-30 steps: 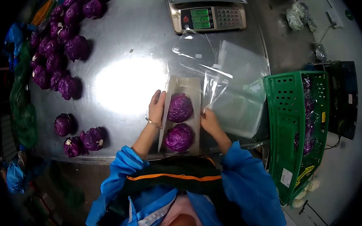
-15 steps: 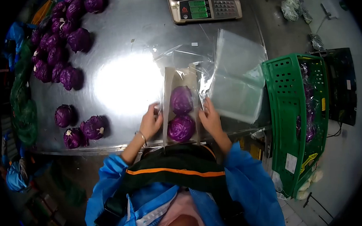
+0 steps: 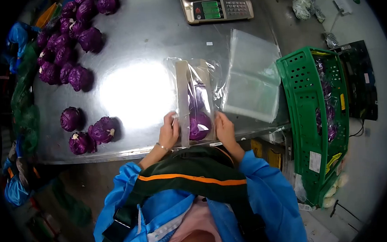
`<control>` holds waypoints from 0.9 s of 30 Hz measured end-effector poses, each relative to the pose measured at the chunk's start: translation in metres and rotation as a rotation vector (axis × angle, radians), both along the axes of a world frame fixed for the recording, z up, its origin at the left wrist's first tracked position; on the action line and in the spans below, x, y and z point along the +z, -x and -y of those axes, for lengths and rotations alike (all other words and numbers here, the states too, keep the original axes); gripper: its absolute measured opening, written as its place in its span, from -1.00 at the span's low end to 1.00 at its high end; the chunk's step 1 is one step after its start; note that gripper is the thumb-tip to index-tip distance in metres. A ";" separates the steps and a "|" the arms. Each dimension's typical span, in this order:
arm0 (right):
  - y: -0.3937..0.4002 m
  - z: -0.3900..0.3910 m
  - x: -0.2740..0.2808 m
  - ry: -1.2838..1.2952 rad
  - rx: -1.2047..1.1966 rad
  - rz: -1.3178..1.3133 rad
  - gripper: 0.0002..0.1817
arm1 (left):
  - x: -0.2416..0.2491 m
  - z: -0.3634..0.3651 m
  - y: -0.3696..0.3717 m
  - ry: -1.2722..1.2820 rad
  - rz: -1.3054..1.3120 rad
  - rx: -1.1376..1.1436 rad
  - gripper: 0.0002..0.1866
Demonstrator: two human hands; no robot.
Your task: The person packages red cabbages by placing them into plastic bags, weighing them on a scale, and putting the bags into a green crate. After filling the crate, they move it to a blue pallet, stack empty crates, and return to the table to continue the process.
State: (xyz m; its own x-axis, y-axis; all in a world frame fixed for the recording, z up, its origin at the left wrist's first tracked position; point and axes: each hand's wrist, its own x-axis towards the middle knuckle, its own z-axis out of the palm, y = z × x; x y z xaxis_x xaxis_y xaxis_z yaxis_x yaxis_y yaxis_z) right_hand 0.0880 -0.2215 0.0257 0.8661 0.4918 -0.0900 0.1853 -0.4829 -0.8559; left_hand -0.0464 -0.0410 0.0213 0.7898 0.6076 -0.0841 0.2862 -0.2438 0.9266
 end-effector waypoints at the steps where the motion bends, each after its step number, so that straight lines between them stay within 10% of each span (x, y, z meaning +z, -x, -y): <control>1: -0.007 -0.001 -0.003 -0.072 -0.025 0.017 -0.75 | 0.012 -0.006 -0.008 -0.007 0.010 0.012 -0.72; 8: -0.041 -0.060 0.178 -0.421 -0.045 -0.219 -0.66 | 0.150 -0.080 -0.055 -0.161 0.363 -0.005 -0.80; 22: -0.040 -0.061 0.223 -0.455 0.069 -0.356 -0.64 | 0.193 -0.096 -0.016 0.298 0.421 -0.018 -0.85; 27: -0.058 -0.076 0.201 -0.212 0.248 0.047 -0.58 | 0.174 -0.115 -0.036 0.495 0.238 0.005 -0.84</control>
State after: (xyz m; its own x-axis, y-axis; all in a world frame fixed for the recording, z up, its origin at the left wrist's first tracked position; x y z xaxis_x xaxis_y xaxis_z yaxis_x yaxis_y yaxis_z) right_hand 0.1463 -0.1457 0.2268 0.7182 0.6918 0.0746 0.3170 -0.2299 -0.9201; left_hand -0.0101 0.0737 0.1951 0.8191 0.5447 -0.1797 0.0545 0.2380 0.9697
